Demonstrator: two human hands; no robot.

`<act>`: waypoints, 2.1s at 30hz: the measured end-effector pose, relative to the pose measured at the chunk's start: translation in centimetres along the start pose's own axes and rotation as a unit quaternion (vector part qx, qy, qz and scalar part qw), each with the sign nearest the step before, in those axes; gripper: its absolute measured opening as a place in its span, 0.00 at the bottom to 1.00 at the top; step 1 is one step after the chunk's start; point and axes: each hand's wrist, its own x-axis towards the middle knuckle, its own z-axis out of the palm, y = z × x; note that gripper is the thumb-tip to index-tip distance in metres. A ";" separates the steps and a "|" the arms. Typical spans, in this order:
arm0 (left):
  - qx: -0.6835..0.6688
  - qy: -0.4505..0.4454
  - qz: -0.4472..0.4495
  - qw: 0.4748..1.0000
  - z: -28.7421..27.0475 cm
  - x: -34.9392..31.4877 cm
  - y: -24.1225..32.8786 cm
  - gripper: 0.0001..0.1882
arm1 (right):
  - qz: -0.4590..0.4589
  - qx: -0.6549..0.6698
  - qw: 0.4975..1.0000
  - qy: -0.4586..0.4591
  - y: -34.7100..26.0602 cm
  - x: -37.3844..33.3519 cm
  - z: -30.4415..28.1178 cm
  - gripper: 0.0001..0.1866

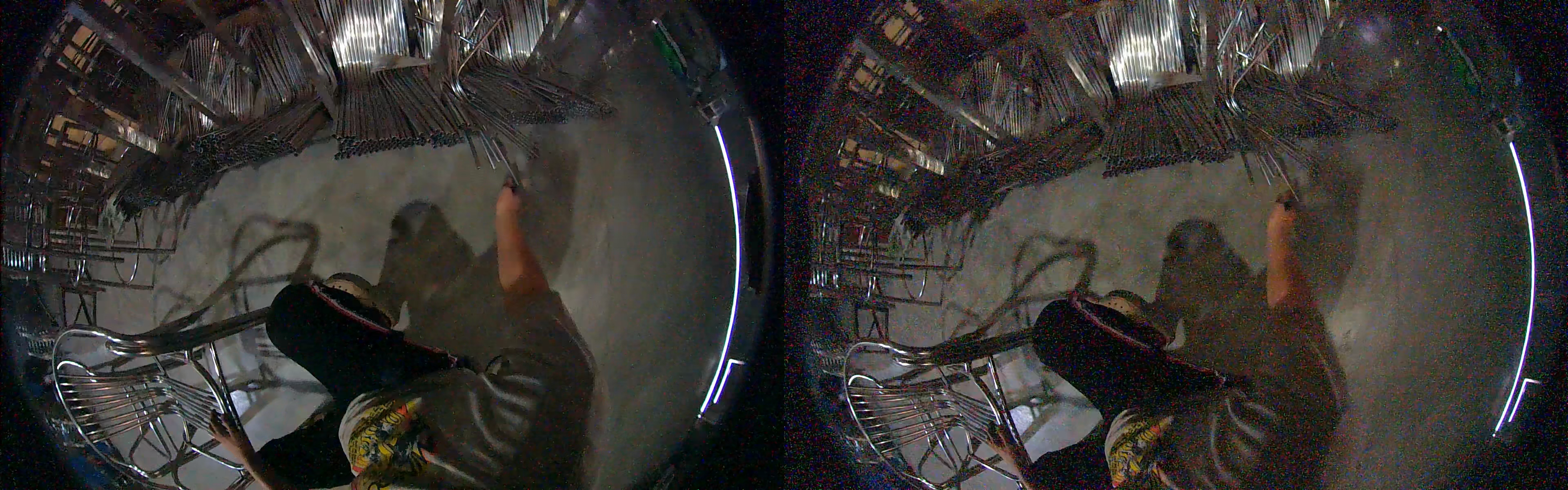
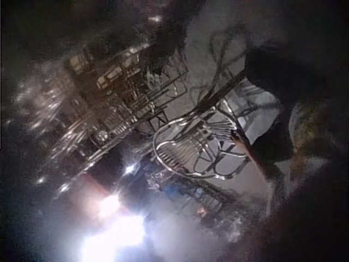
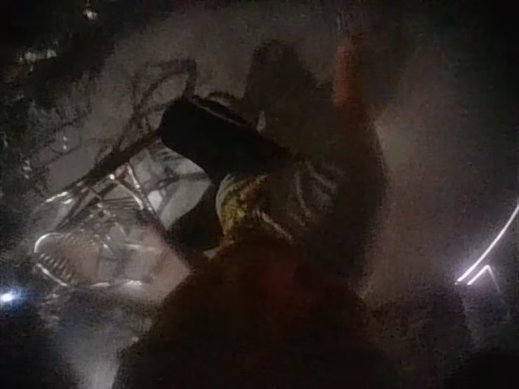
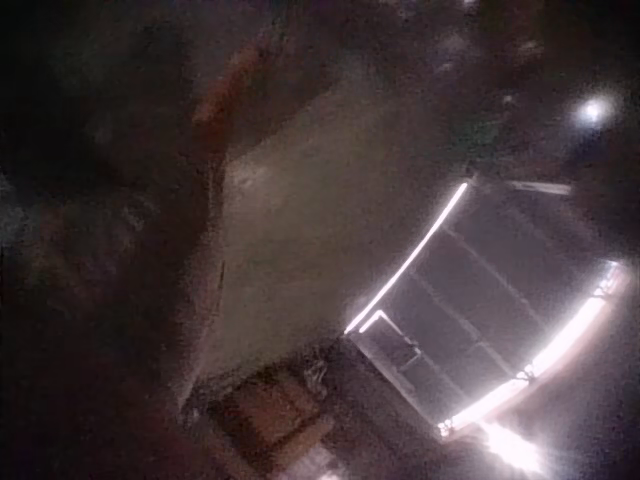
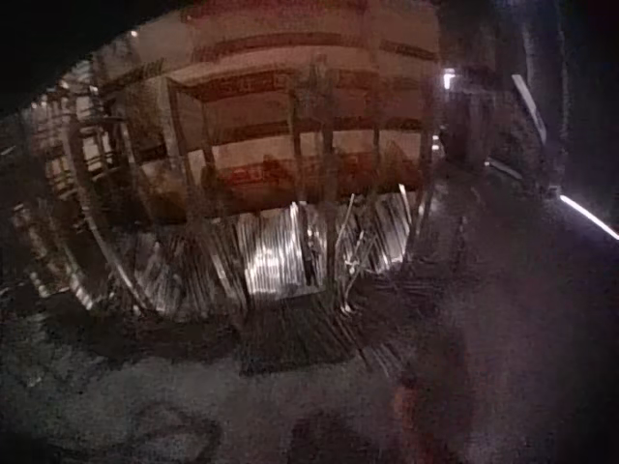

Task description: The person assembles a metal chair by inserting multiple metal rods into the seat and backrest frame. They repeatedly pick rods from a nearby pile and fit them into the chair structure.

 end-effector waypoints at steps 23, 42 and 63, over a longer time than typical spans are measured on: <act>-0.068 0.070 -0.062 0.993 2.6 -0.4 -2.5 0.33 | 0.179 0.345 0.849 -0.359 -27.1 9.6 -4.7 0.10; 0.035 0.079 -0.057 0.995 1.5 -0.1 2.3 0.26 | -0.414 0.295 0.854 -0.112 -45.4 -10.1 -14.7 0.20; -0.704 0.192 0.118 0.673 -9.2 -1.0 28.8 0.17 | -0.592 0.159 0.610 -0.503 -20.5 -30.2 -7.7 0.10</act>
